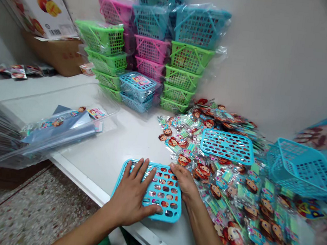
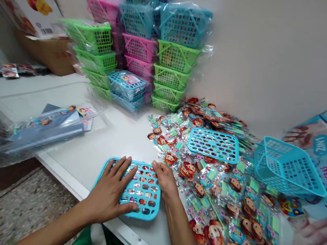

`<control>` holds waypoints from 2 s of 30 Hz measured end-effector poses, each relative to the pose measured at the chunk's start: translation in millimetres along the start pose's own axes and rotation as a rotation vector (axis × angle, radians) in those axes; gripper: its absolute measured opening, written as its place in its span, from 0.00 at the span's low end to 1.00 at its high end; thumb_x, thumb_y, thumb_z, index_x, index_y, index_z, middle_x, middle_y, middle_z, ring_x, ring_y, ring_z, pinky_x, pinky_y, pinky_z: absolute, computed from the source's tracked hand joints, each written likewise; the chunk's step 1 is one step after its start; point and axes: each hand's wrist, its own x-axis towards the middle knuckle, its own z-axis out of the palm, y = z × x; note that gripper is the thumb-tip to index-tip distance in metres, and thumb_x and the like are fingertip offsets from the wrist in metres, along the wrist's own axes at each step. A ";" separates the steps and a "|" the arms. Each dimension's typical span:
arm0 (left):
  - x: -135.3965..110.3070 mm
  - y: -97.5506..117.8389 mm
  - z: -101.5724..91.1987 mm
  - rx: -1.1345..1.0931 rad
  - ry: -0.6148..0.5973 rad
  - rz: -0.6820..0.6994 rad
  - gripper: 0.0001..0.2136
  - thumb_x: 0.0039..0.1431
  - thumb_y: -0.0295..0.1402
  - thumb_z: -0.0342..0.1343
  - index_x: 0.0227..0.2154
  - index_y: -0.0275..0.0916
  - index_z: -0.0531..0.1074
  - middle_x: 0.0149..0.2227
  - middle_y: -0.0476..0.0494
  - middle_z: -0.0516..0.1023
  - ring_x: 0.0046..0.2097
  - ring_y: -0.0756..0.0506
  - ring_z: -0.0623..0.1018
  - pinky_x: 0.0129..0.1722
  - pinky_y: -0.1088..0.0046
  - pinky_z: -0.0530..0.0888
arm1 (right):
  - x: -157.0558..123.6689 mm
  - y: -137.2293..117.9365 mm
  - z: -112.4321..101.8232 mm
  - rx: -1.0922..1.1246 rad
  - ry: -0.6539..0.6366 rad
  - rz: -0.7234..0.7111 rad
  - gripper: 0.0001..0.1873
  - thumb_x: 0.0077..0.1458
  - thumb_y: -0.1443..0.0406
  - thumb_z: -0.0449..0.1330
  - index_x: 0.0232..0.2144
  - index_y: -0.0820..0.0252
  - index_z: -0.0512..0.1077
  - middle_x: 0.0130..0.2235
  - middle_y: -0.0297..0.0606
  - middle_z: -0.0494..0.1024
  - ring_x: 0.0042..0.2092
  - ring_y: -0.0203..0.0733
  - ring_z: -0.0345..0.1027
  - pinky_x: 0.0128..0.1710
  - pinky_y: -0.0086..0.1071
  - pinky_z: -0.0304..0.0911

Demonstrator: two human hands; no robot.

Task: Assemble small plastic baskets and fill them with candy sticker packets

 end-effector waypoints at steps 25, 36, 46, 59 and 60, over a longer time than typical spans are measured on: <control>-1.2 2.1 -1.6 -0.094 0.058 0.026 0.43 0.50 0.63 0.42 0.62 0.36 0.52 0.64 0.26 0.50 0.65 0.29 0.49 0.59 0.41 0.46 | 8.1 -24.1 -13.8 -0.838 -0.042 -0.428 0.19 0.54 0.54 0.55 0.43 0.57 0.73 0.42 0.40 0.77 0.47 0.48 0.68 0.50 0.46 0.61; -8.8 6.9 -8.0 -0.235 0.202 -0.010 0.39 0.49 0.62 0.45 0.54 0.34 0.62 0.52 0.33 0.67 0.56 0.35 0.63 0.60 0.48 0.50 | 21.3 -40.3 59.9 -1.082 -0.416 -0.615 0.09 0.55 0.60 0.57 0.33 0.58 0.75 0.33 0.36 0.75 0.37 0.39 0.68 0.40 0.33 0.62; -12.3 7.8 1.1 -0.248 0.286 -0.027 0.39 0.49 0.63 0.44 0.53 0.33 0.64 0.51 0.32 0.69 0.57 0.34 0.63 0.61 0.48 0.49 | 26.1 -44.0 80.3 -1.201 -0.542 -0.545 0.12 0.57 0.61 0.55 0.39 0.56 0.76 0.38 0.37 0.78 0.41 0.42 0.69 0.44 0.35 0.61; -10.3 7.0 3.6 -0.267 0.209 -0.035 0.41 0.46 0.64 0.44 0.52 0.35 0.65 0.48 0.35 0.69 0.53 0.36 0.65 0.61 0.50 0.50 | 6.0 -32.1 78.1 -1.783 -0.416 -0.797 0.13 0.62 0.67 0.48 0.45 0.59 0.69 0.33 0.39 0.76 0.38 0.43 0.67 0.38 0.32 0.57; -9.9 7.0 2.9 -0.265 0.200 -0.032 0.40 0.47 0.64 0.44 0.53 0.35 0.65 0.49 0.35 0.69 0.54 0.35 0.64 0.61 0.50 0.50 | 5.8 -30.7 77.2 -1.757 -0.396 -0.830 0.13 0.62 0.66 0.48 0.44 0.59 0.70 0.34 0.39 0.76 0.39 0.42 0.67 0.39 0.32 0.57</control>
